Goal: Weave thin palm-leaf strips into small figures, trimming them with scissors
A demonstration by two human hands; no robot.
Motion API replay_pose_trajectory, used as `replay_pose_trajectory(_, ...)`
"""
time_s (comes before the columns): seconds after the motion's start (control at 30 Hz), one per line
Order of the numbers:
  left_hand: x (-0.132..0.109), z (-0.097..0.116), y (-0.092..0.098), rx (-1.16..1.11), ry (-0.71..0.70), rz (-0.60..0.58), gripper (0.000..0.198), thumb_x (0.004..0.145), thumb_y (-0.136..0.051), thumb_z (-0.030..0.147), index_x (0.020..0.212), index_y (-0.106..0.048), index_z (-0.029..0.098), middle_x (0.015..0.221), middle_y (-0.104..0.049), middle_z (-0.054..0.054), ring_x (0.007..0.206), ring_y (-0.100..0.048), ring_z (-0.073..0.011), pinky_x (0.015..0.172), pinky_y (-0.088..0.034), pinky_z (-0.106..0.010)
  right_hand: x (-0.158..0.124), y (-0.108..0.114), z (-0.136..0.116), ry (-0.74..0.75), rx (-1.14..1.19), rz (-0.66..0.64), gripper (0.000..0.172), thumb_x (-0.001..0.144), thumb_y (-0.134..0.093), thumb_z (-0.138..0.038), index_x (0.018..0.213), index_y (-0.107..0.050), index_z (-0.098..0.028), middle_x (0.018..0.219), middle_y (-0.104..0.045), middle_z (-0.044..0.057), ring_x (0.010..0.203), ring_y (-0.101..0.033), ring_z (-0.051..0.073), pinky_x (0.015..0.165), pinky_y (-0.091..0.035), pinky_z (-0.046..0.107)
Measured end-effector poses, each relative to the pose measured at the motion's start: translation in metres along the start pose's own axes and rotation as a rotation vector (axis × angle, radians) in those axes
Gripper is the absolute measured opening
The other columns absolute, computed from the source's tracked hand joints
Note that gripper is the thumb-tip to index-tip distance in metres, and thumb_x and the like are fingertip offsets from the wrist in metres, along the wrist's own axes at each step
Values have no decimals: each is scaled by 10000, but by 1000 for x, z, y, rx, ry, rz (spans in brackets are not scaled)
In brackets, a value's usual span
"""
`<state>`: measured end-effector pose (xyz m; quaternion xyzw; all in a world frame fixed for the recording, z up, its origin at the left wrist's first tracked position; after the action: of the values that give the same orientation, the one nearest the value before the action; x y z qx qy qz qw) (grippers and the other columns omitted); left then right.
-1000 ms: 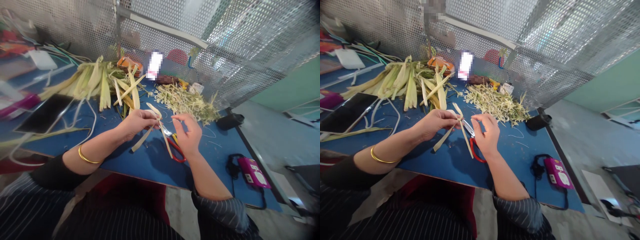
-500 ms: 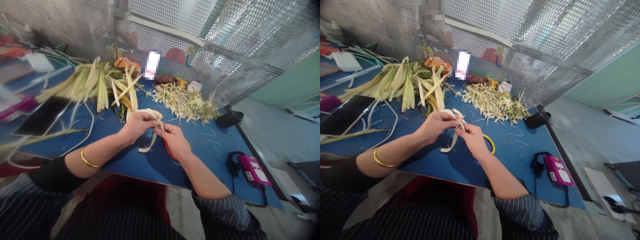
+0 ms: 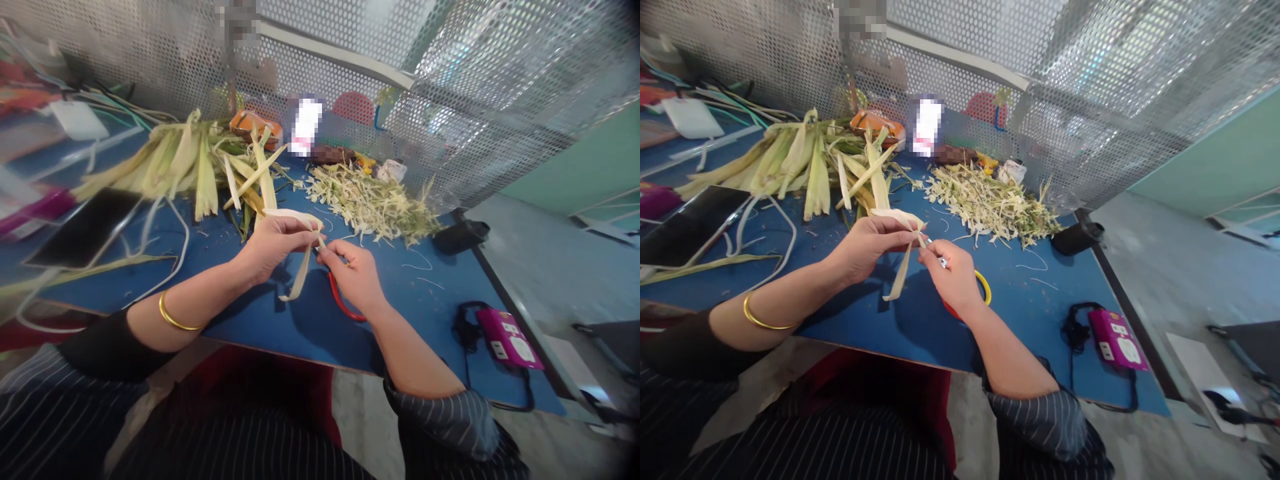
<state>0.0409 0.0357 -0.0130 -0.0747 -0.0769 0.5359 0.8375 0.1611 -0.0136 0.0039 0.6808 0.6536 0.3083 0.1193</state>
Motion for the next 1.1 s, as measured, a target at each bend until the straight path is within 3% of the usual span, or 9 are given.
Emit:
replay_pose_trajectory(0.1,0,-3,1,7,15,29,149,684,-682,248,731,-690,108,846,-676,-69,762,-621,-136,746,-504,-287,-1,-2,-5,48,-15,-11,222,830,-542,-339,680,-625,-198,701,-616,-3,680,-547,136,682,-400,266)
replay_pose_trajectory(0.23,0,-4,-3,75,-1,-10,146,677,-681,245,729,-682,108,896,-678,-82,736,-613,-126,709,-495,-272,0,16,8,-57,126,201,203,809,-574,-389,744,-620,-202,688,-586,-7,650,-506,123,657,-396,266)
replay_pose_trajectory(0.43,-4,-7,-14,244,24,-148,96,674,-662,226,647,-644,136,787,-678,-52,734,-613,-134,702,-478,-265,3,-2,36,-291,582,85,181,711,-679,-357,750,-620,-190,637,-525,-35,582,-445,88,596,-382,246)
replay_pose_trajectory(0.57,-4,-10,-15,321,32,-148,111,690,-646,241,680,-663,132,735,-682,-52,696,-609,-136,658,-465,-256,1,-10,44,-384,703,48,215,625,-743,-327,727,-621,-181,633,-542,-36,557,-437,79,581,-383,250)
replay_pose_trajectory(0.67,-4,-11,-15,357,31,-150,125,696,-637,240,724,-682,126,705,-683,-52,671,-607,-140,641,-461,-256,1,-11,42,-364,714,45,186,629,-735,-306,679,-611,-177,612,-536,-37,548,-425,75,566,-370,244)
replay_pose_trajectory(0.87,-3,-11,-15,382,58,-180,176,699,-649,294,674,-681,123,703,-695,-68,683,-618,-150,652,-462,-255,0,-2,36,-267,641,185,143,671,-686,-252,629,-575,-172,584,-540,-35,545,-437,76,555,-365,235)
replay_pose_trajectory(1.1,-2,-17,-12,393,124,-228,180,683,-680,298,682,-706,120,668,-697,-71,620,-616,-142,610,-467,-255,-1,-7,40,-251,653,199,171,687,-684,-287,658,-558,-176,601,-536,-33,545,-468,86,559,-403,248)
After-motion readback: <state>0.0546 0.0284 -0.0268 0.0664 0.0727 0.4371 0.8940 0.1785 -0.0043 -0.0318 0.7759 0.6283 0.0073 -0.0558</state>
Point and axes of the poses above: each hand's wrist, its own x-axis towards the middle knuckle, its own y-axis out of the back of the hand, z = x × y, the point moved 8 cm from there along x, towards the middle knuckle
